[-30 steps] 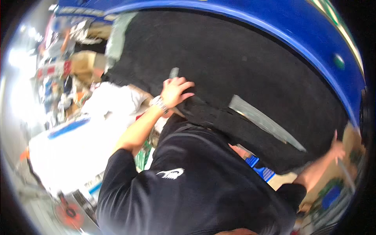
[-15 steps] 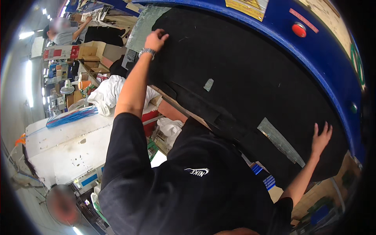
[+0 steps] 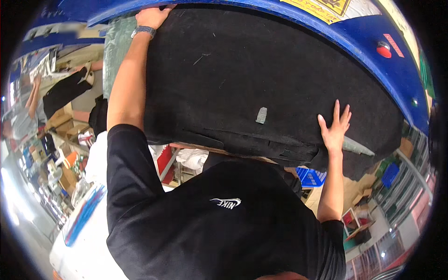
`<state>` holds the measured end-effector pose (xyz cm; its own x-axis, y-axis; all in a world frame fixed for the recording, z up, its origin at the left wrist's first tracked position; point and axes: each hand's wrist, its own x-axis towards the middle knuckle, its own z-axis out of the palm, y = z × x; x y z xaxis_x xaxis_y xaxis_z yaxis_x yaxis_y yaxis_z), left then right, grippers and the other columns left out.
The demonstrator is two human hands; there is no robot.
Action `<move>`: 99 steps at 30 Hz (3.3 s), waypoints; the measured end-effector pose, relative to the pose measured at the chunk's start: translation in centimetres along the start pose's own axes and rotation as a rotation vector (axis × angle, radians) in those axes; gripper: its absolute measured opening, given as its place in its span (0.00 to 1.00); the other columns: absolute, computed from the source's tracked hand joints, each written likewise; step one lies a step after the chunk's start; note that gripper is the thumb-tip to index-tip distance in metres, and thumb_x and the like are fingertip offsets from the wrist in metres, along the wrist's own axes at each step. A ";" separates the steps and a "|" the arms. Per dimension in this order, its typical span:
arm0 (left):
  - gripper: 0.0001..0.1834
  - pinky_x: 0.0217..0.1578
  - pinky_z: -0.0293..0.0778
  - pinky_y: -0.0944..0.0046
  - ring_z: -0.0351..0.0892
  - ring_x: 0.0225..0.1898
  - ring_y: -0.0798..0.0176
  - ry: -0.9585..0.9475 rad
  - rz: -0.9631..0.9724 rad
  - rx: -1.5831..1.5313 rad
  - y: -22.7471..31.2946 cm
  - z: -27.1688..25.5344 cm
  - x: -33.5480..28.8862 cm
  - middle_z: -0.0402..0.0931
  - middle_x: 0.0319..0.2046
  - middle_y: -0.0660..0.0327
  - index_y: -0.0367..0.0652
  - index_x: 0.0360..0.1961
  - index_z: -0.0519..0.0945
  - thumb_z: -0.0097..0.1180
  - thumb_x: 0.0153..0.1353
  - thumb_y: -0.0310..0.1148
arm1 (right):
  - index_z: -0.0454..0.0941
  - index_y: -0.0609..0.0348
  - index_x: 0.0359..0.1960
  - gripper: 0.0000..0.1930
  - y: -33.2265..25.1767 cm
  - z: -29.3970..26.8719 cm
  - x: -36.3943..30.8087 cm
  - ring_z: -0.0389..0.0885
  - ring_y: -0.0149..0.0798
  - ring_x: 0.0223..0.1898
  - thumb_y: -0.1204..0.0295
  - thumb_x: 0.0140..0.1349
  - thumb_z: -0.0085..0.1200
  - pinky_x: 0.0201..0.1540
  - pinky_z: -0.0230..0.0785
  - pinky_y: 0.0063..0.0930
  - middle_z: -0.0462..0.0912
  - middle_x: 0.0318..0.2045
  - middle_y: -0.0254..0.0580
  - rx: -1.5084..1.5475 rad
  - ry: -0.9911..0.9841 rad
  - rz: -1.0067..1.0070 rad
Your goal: Use a die-cutting press to cut multiple shapes from a sheet of black fabric.
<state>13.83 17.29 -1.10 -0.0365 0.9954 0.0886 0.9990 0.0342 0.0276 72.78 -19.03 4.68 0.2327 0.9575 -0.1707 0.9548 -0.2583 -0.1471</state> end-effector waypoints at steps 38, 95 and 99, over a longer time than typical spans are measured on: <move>0.29 0.55 0.69 0.38 0.72 0.59 0.40 0.045 0.173 0.259 -3.3 1.6 0.3 0.72 0.60 0.46 0.48 0.61 0.76 0.53 0.67 0.54 | 0.78 0.61 0.55 0.26 6.4 -4.2 -2.0 0.70 0.53 0.65 0.57 0.59 0.65 0.67 0.62 0.43 0.74 0.60 0.53 0.014 0.372 0.020; 0.25 0.59 0.61 0.36 0.72 0.50 0.54 -0.519 0.340 -0.158 41.0 -12.4 -43.6 0.72 0.41 0.63 0.58 0.51 0.82 0.67 0.54 0.54 | 0.54 0.38 0.75 0.44 33.7 -2.3 8.7 0.39 0.61 0.77 0.33 0.62 0.47 0.68 0.36 0.79 0.46 0.77 0.50 -0.116 0.272 -0.125; 0.24 0.59 0.62 0.37 0.72 0.50 0.55 -0.511 0.290 -0.155 41.0 -12.5 -44.3 0.72 0.41 0.63 0.58 0.51 0.82 0.67 0.55 0.52 | 0.59 0.41 0.74 0.42 25.0 -5.4 9.7 0.48 0.58 0.76 0.38 0.61 0.54 0.69 0.44 0.71 0.54 0.74 0.51 0.051 0.260 -0.499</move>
<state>56.08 -26.50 8.53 0.2913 0.8805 -0.3739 0.9499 -0.2198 0.2223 99.94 -15.57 4.60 -0.2003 0.9638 0.1760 0.9523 0.2337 -0.1962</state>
